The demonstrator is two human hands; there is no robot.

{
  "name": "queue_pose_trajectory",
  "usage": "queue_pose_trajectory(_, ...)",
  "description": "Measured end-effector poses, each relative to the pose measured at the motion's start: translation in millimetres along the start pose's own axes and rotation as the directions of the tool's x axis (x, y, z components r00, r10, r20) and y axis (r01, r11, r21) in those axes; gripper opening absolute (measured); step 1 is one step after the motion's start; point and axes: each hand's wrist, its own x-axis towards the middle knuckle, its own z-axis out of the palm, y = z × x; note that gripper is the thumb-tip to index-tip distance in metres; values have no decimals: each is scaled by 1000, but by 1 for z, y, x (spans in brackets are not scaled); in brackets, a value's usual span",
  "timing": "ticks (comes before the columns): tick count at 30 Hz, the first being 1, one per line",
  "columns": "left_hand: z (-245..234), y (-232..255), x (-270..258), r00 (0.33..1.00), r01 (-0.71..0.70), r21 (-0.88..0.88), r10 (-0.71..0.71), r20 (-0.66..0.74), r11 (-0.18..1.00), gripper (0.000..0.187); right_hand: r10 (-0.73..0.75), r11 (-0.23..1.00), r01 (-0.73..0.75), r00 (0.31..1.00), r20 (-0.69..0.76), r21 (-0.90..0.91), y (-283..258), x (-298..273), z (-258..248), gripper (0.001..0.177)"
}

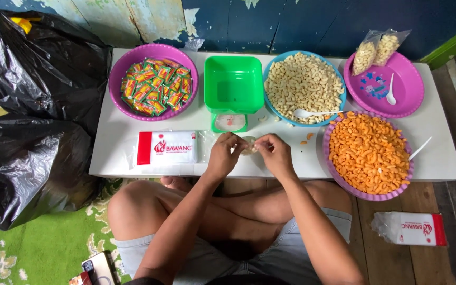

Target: Manually filling small plastic bags with snacks using a spoon and weighing them on a small scale.

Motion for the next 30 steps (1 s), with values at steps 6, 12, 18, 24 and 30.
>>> queue_pose_trajectory(6, -3, 9, 4, 999, -17, -58, 20, 47, 998, 11, 17, 1000, -17, 1000, 14, -7, 10, 5, -4, 7)
queue_pose_trajectory(12, -2, -2, 4, 993, 34, -23, -31, 111, 999, 10, 15, 999, -16, 1000, 25, 40, 5, -8, 0, 32)
queue_pose_trajectory(18, -7, 22, 2, 995, -30, -7, 31, 98, 1000, 6, -32, 998, 28, 998, -52, -62, 10, 1, -4, 9)
queue_pose_trajectory(24, -6, 10, 3, 999, -9, -58, 12, 48, 998, 11, -127, 989, 124, 992, -22, -84, -6, 0, -6, 7)
queue_pose_trajectory(30, -5, 14, 2, 999, 38, -71, -39, -3, 997, 2, -136, 988, 132, 989, -57, -75, 2, -4, -6, 8)
